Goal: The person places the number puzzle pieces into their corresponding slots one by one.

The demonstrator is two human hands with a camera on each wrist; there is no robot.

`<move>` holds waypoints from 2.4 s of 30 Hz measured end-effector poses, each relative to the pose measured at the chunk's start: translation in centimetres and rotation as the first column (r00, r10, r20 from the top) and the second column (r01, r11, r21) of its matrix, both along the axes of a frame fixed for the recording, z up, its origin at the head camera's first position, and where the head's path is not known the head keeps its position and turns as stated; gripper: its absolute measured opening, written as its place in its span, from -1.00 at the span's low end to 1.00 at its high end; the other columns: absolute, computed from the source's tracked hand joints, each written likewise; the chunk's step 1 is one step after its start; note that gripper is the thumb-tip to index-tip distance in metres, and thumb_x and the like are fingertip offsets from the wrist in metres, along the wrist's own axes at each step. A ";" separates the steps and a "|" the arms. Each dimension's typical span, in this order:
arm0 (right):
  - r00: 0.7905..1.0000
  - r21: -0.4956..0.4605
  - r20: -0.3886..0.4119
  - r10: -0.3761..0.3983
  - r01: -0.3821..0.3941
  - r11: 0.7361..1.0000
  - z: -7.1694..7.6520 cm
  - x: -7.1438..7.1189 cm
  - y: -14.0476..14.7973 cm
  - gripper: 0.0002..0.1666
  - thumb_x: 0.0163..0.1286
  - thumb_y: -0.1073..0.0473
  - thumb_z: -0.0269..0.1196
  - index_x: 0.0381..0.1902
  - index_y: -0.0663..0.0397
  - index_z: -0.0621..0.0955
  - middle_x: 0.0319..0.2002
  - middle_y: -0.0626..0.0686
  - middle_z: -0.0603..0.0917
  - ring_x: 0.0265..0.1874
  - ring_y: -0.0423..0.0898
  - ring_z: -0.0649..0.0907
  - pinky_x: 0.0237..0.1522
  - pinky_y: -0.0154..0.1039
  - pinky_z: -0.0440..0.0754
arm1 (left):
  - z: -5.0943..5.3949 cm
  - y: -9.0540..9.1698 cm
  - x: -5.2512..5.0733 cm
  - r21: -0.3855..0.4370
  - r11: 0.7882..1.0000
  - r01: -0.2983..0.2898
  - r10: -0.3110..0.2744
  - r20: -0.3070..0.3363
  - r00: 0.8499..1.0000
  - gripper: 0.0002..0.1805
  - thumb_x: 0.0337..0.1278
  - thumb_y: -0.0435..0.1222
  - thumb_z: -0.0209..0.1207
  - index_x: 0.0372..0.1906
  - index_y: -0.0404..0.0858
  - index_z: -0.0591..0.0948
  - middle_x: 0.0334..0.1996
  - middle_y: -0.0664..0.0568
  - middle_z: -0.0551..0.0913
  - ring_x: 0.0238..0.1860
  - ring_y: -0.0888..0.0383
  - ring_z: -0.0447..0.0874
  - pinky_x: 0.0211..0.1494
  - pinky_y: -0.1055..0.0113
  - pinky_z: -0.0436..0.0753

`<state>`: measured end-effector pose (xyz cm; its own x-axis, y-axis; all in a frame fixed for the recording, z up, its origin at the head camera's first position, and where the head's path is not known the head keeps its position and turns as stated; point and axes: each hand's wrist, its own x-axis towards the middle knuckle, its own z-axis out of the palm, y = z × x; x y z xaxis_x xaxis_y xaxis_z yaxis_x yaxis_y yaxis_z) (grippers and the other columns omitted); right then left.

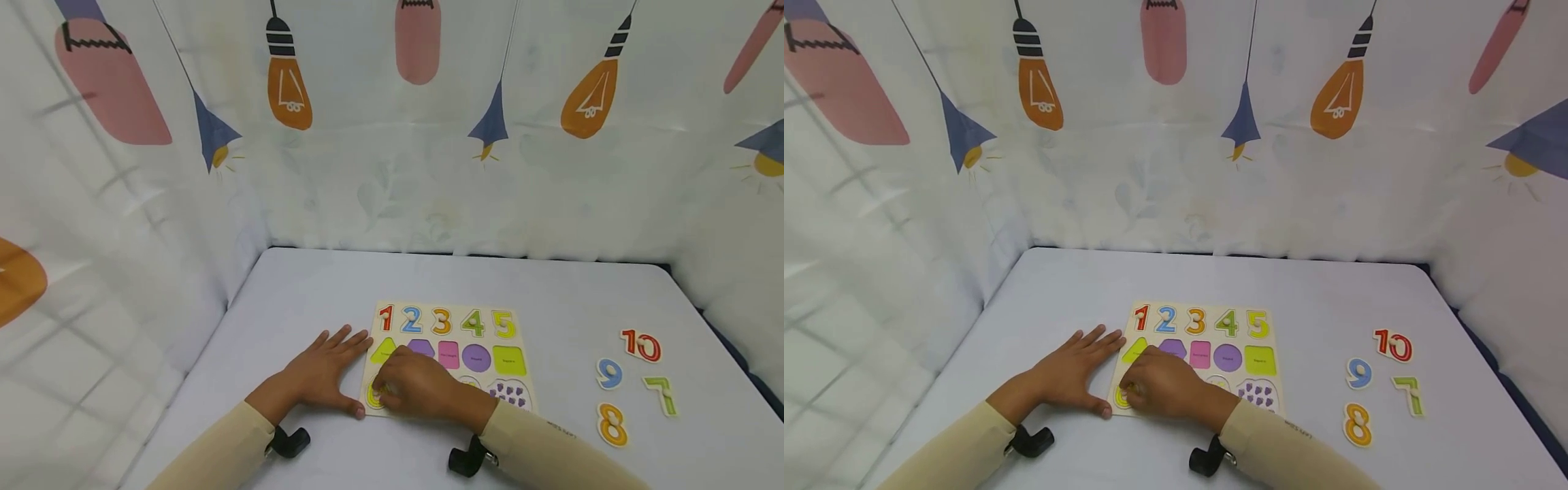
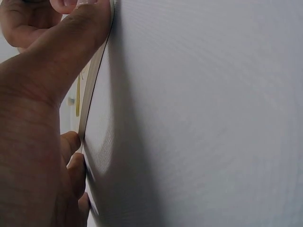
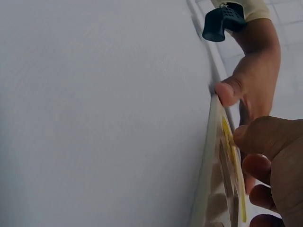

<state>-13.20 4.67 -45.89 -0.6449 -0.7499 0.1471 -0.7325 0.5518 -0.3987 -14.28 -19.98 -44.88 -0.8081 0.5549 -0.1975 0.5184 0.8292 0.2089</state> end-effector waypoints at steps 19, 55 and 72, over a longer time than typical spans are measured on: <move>0.914 0.005 0.008 -0.406 0.406 0.914 3.3 -1.4 17.2 -0.65 0.21 0.10 0.55 -0.03 -0.14 0.78 -0.07 -0.21 0.68 0.08 -0.06 0.58 0.14 0.00 0.66 | -0.4 0.0 0.1 -0.018 0.999 -0.027 0.027 -0.012 1.000 0.42 -0.42 0.65 0.21 0.65 0.05 0.13 0.63 0.20 0.08 0.64 0.00 -0.18 0.60 -0.15 -0.08; 0.661 0.202 0.113 -0.742 0.716 0.668 -0.3 4.2 40.5 -0.59 0.13 0.13 0.57 -0.10 0.23 0.75 -0.14 0.19 0.71 -0.16 0.20 0.57 -0.17 0.31 0.55 | -0.4 -0.1 0.3 -0.011 1.000 -0.015 0.015 -0.018 1.000 0.40 -0.38 0.63 0.23 0.65 0.05 0.14 0.63 0.20 0.06 0.64 0.00 -0.17 0.60 -0.13 -0.08; 0.629 0.265 0.132 -0.767 0.723 0.638 -0.9 4.9 41.6 -0.71 0.13 0.26 0.52 -0.20 0.28 0.72 -0.30 0.00 0.64 -0.29 0.01 0.48 -0.37 -0.16 0.47 | -0.2 0.0 0.3 -0.005 1.000 -0.017 0.017 -0.015 1.000 0.39 -0.36 0.60 0.25 0.65 0.03 0.14 0.63 0.18 0.08 0.64 -0.02 -0.17 0.60 -0.15 -0.08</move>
